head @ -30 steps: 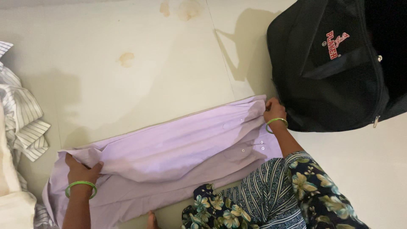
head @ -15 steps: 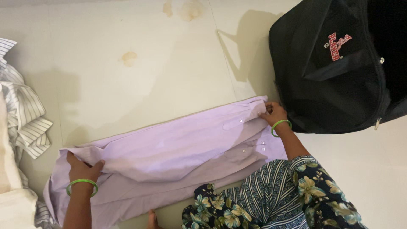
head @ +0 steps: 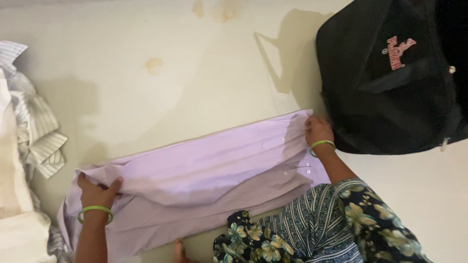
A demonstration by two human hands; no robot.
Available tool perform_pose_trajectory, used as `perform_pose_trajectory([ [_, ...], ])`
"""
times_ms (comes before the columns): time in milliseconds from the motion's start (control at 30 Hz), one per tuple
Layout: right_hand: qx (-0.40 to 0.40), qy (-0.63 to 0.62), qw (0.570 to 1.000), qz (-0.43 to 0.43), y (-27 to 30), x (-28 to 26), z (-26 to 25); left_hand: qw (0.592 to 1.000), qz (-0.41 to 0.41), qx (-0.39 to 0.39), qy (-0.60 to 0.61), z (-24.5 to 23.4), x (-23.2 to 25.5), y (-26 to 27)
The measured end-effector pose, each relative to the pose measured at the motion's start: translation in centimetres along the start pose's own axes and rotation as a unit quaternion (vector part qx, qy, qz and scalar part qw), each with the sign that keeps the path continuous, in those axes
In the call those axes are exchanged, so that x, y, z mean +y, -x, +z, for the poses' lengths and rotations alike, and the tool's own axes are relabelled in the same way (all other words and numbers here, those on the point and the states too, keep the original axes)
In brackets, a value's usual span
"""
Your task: The person folds a light purple collared shirt by smoothing it out on the floor, folding the sleeves inward, and then folding the body of the shirt into a square shape before picking it up to show the final folded state.
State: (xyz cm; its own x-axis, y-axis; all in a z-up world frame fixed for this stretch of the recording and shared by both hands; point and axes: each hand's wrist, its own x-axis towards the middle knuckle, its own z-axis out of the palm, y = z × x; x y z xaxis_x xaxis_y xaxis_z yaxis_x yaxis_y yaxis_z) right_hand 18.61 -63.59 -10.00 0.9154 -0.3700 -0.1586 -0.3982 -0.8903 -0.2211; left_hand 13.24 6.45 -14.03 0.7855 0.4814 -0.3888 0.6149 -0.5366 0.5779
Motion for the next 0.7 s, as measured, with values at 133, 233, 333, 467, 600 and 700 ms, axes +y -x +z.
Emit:
perform_pose_trajectory([
  [133,0.071,0.055,0.981,-0.173,1.4,-2.9,-1.8,0.993,0.079,0.087,-0.025,0.3,-2.1,-0.9],
  [233,0.014,0.075,0.965,-0.252,1.4,-4.4,-0.6,0.992,0.073,0.101,0.026,0.2,-0.6,-0.4],
  [333,-0.093,0.159,0.948,-0.258,1.1,-4.9,1.6,0.991,0.071,0.112,0.006,-0.6,1.0,0.8],
  [467,-0.178,0.243,0.929,-0.215,0.3,-3.9,3.1,0.984,0.115,0.132,0.046,-1.6,2.1,0.8],
  [600,-0.158,0.234,0.933,-0.223,0.1,-3.1,3.9,0.961,0.219,0.137,0.102,-1.9,2.1,0.0],
  [700,-0.158,0.237,0.935,-0.212,-0.2,-2.8,4.2,0.969,0.177,0.14,0.104,-1.6,1.5,-0.5],
])
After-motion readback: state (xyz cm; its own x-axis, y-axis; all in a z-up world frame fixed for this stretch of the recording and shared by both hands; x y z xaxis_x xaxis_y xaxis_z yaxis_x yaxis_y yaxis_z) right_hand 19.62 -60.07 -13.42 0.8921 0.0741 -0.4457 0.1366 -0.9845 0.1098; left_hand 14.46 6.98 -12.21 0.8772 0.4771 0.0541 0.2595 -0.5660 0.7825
